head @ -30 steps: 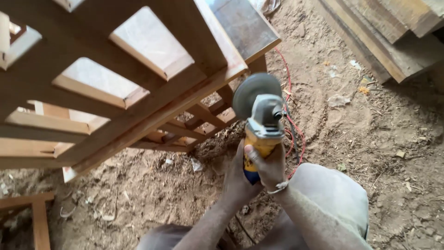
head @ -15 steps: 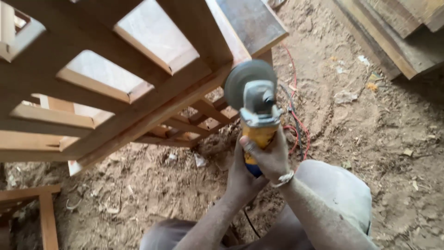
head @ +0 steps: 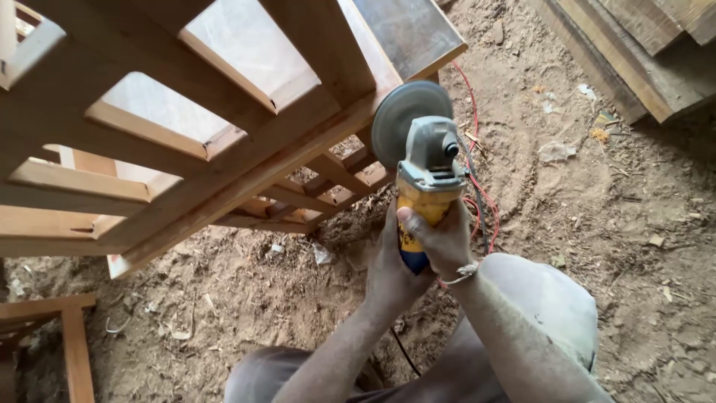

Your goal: The person uses an angle grinder to sand the edges of wooden furniture frames, turning and repositioning the pieces to reach different sides.

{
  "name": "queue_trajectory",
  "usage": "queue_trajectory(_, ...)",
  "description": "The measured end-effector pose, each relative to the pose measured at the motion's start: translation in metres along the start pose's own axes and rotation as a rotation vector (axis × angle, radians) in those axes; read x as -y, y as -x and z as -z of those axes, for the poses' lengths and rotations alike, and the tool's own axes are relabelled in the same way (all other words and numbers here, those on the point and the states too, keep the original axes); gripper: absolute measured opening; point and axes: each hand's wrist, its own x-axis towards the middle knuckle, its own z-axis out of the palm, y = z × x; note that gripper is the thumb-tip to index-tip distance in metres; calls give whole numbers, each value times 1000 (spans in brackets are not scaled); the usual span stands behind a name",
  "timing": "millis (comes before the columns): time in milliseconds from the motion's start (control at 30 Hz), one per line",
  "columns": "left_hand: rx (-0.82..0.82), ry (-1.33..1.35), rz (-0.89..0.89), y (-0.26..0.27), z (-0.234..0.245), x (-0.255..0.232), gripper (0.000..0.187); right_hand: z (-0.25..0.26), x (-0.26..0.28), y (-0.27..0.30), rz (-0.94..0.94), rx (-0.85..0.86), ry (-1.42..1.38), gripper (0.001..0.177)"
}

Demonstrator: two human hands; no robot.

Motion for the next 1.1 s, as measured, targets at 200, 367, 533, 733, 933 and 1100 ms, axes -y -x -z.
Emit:
queue_trajectory(200,-141,16,5,3,1,37,81,-20,-41,10,9,97,19,65)
queue_trajectory(367,-182,-101,-188,-3,0,49,88,-21,-65,5,113,40,-9,63)
queue_trajectory(533,-184,-285,-184,-13,-9,85,97,-20,-54,-8,183,62,-154,63)
queue_trajectory(733,-173,-358,-141,-19,12,62,103,-23,-69,-16,113,75,-242,57)
queue_trajectory(933,-238,-391,-194,6,32,66,100,-36,-75,8,58,110,-369,52)
queue_trajectory(1100,162,-151,252,42,73,41,120,-44,-83,46,-106,197,-724,58)
